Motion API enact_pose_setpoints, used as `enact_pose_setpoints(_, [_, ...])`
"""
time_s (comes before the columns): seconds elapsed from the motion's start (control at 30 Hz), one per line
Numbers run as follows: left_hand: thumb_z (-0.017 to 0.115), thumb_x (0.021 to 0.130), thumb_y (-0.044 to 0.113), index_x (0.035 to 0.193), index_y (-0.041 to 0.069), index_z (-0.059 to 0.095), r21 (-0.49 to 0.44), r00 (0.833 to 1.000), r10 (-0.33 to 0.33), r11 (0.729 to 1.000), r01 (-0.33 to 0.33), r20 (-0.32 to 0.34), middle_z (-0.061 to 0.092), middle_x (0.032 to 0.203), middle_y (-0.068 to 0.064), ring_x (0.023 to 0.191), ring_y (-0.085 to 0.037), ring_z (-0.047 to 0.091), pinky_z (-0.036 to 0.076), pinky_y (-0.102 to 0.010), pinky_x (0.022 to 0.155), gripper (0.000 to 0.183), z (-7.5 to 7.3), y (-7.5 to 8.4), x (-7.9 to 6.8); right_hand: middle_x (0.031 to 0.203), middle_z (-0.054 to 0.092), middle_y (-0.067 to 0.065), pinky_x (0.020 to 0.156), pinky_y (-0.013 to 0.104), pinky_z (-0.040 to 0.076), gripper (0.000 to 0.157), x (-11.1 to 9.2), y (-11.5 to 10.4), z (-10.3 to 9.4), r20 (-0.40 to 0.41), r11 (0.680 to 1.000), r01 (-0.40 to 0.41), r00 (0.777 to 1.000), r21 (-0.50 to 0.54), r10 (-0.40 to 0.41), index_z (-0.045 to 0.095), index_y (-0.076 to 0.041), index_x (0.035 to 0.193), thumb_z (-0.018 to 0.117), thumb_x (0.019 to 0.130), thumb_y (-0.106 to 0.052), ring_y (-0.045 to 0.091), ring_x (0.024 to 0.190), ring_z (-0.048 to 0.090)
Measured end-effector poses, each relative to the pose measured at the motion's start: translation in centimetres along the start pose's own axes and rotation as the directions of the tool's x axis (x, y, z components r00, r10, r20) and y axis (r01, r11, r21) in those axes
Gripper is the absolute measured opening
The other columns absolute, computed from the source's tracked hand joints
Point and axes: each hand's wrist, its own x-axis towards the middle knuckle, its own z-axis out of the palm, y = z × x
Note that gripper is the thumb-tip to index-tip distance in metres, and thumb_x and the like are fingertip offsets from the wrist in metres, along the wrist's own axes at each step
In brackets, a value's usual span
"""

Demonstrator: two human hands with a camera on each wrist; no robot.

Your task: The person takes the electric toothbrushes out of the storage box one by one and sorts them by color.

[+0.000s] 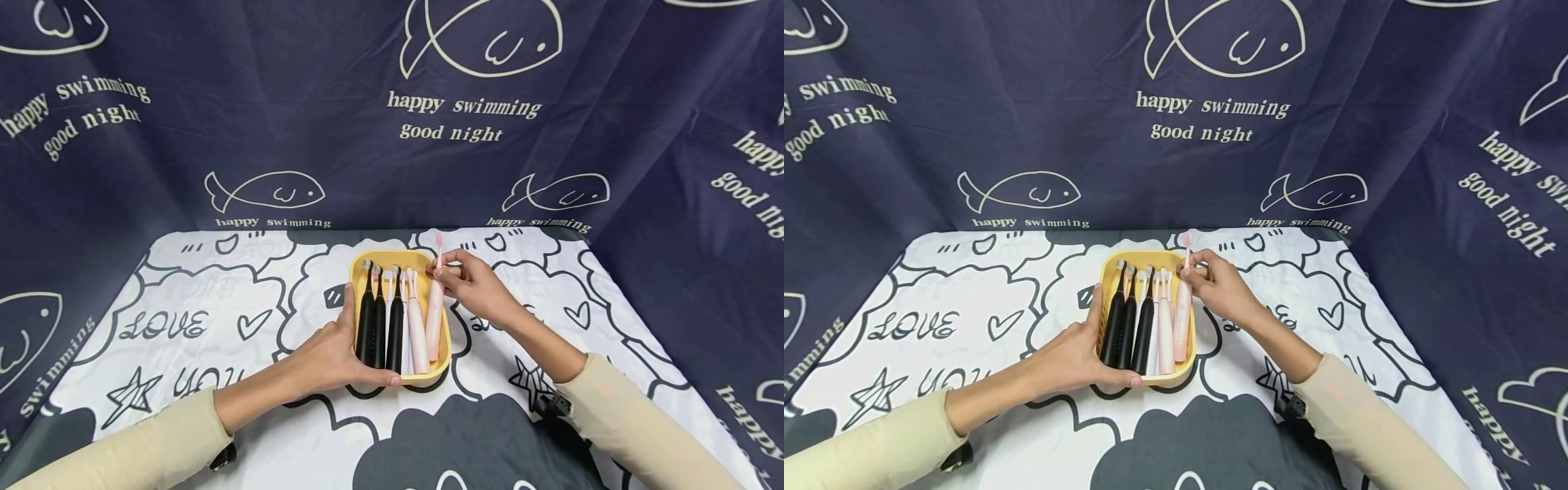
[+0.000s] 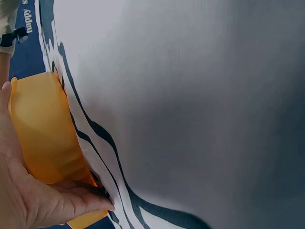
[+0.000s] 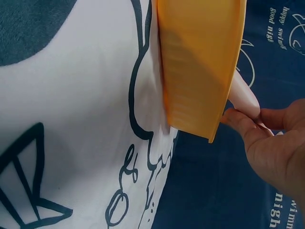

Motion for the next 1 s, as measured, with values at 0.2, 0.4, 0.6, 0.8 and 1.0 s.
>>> enact_pose_setpoints(0.2, [0.095, 0.06, 0.09, 0.173, 0.03, -0.034, -0.001, 1.0, 0.003, 1.0, -0.003, 0.004, 0.063, 0.158, -0.028, 0.137, -0.028, 0.068, 0.056, -0.051, 0.116, 0.182, 0.0, 0.0, -0.1, 0.148, 0.069, 0.035, 0.107, 0.029, 0.06, 0.027, -0.4, -0.5, -0.4, 0.013, 0.996, 0.06, 0.998, 0.06, -0.061, 0.056, 0.012, 0.138, 0.055, 0.118, -0.006, 0.041, 0.145, 0.067])
enact_pose_setpoints(0.4, [0.095, 0.059, 0.09, 0.174, 0.029, -0.033, 0.002, 1.0, 0.003, 1.0, -0.003, 0.0, 0.066, 0.154, -0.028, 0.133, -0.027, 0.07, 0.057, -0.05, 0.114, 0.182, 0.0, 0.0, -0.1, 0.147, 0.069, 0.036, 0.107, 0.027, 0.06, 0.025, -0.2, -1.0, -1.2, -0.011, 0.989, 0.115, 0.993, 0.094, -0.115, 0.055, 0.015, 0.136, 0.055, 0.118, -0.003, 0.044, 0.146, 0.065])
enact_pose_setpoints(0.6, [0.094, 0.058, 0.091, 0.173, 0.03, -0.033, 0.009, 1.0, -0.004, 1.0, 0.004, -0.003, 0.067, 0.152, -0.028, 0.127, -0.024, 0.07, 0.058, -0.049, 0.111, 0.183, 0.1, 0.0, 0.0, 0.146, 0.072, 0.03, 0.104, 0.024, 0.061, 0.029, -0.2, -1.5, -1.9, -0.034, 0.99, 0.115, 0.993, 0.078, -0.112, 0.055, 0.013, 0.14, 0.055, 0.119, -0.007, 0.04, 0.144, 0.067])
enact_pose_setpoints(0.8, [0.094, 0.057, 0.092, 0.173, 0.032, -0.033, 0.008, 1.0, -0.013, 1.0, 0.013, 0.005, 0.067, 0.151, -0.027, 0.123, -0.021, 0.069, 0.057, -0.048, 0.11, 0.182, 0.0, 0.0, 0.0, 0.145, 0.07, 0.034, 0.105, 0.024, 0.061, 0.029, 0.0, -2.0, -2.5, -0.079, 0.983, 0.147, 0.987, 0.111, -0.139, 0.055, 0.015, 0.14, 0.055, 0.118, -0.004, 0.02, 0.134, 0.076])
enact_pose_setpoints(1.0, [0.095, 0.058, 0.09, 0.173, 0.033, -0.033, 0.005, 1.0, -0.016, 1.0, 0.016, 0.007, 0.068, 0.149, -0.028, 0.119, -0.021, 0.068, 0.057, -0.048, 0.108, 0.182, 0.0, 0.0, -0.1, 0.143, 0.073, 0.031, 0.103, 0.024, 0.062, 0.026, 0.0, -2.8, -3.5, -0.114, 0.972, 0.163, 0.983, 0.167, -0.145, 0.055, 0.013, 0.138, 0.057, 0.118, -0.004, -0.003, 0.118, 0.077])
